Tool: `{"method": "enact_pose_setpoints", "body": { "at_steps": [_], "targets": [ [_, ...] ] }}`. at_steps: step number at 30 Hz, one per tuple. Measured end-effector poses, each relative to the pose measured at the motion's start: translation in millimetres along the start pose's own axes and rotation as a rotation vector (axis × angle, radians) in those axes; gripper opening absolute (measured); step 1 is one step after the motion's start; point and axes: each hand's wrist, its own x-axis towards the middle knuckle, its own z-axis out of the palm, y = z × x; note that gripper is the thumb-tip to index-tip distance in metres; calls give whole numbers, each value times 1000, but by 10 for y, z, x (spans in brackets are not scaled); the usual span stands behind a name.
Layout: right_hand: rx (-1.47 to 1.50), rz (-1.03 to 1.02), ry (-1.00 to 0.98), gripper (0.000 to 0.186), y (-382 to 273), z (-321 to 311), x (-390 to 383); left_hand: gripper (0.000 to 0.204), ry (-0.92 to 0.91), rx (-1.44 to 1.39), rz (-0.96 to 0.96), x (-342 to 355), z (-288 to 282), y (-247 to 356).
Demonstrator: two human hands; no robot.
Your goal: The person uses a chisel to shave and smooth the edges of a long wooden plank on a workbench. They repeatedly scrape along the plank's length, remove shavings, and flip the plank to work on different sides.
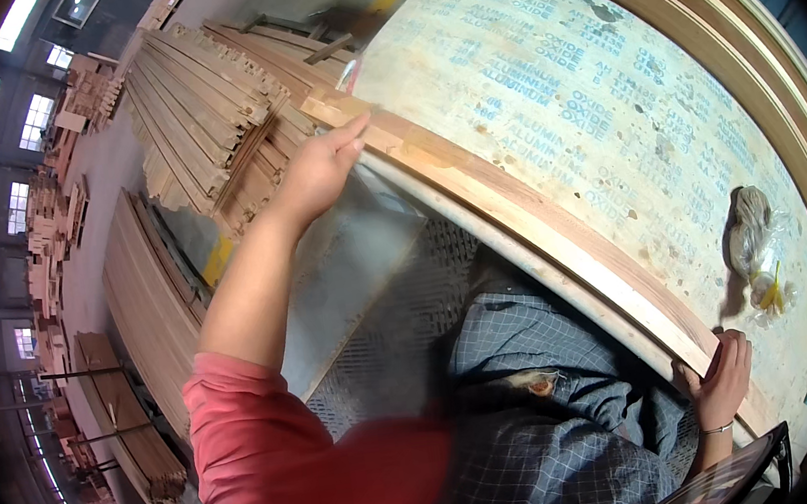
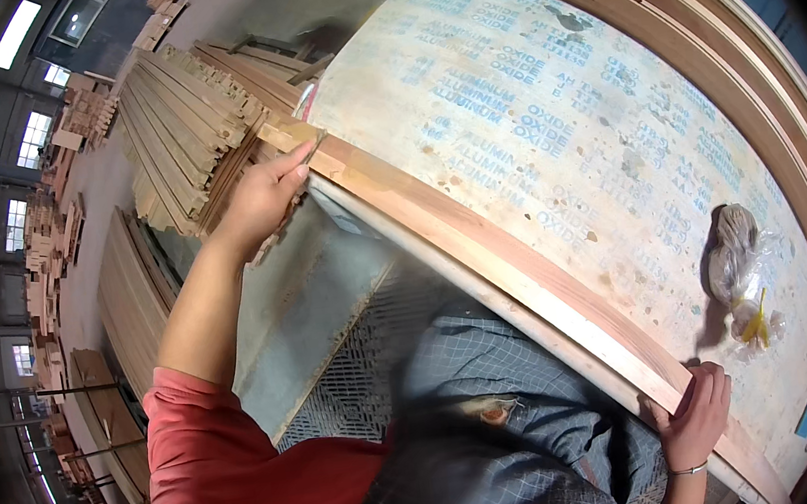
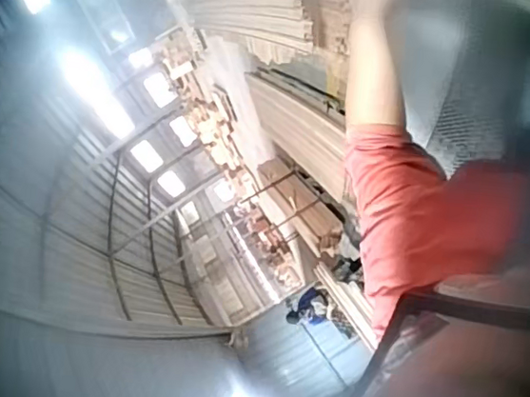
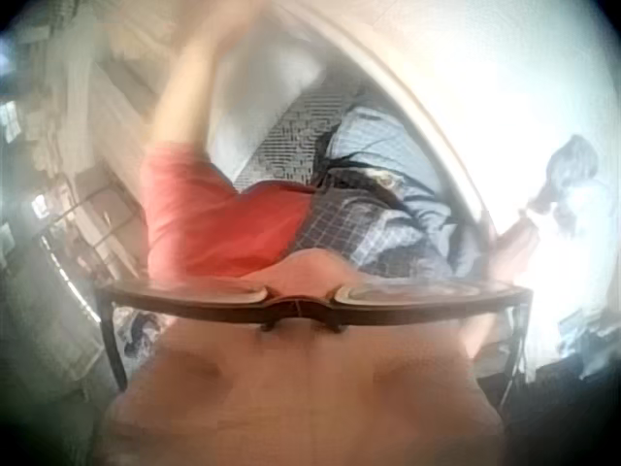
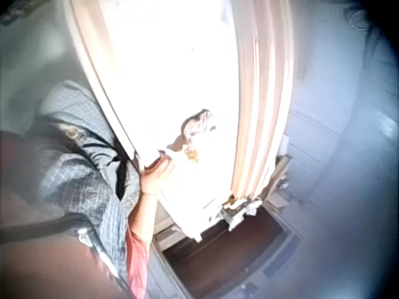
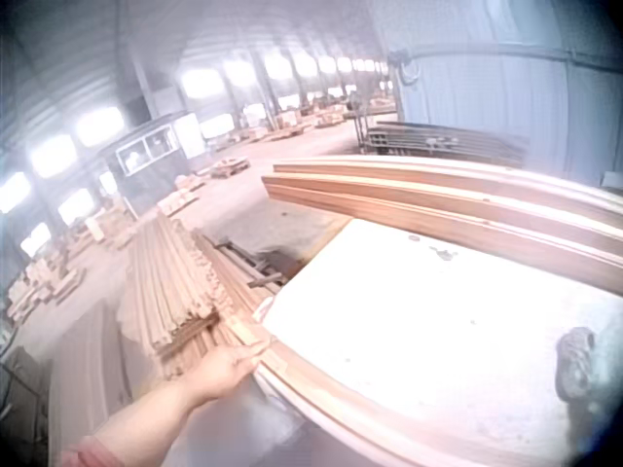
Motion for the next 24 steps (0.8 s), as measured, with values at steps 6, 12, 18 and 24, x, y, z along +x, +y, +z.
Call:
{"method": "enact_pose_setpoints", "body": {
  "at_steps": [6,12,18,24],
  "targets": [
    [42,-21,33,66,-9,-14,-7,49,-75,-647,-199,-329,165,133],
    [46,-6,31,65,-24,-6,27,53,-25,-99,335,-751,788,189],
    [37,-39,63,66,-11,-16,23,51,39,388,468,-907,1047,486],
    [49,-4,57,67,-13,-9,16,49,52,577,491,-848,1205,738]
  ]
}}
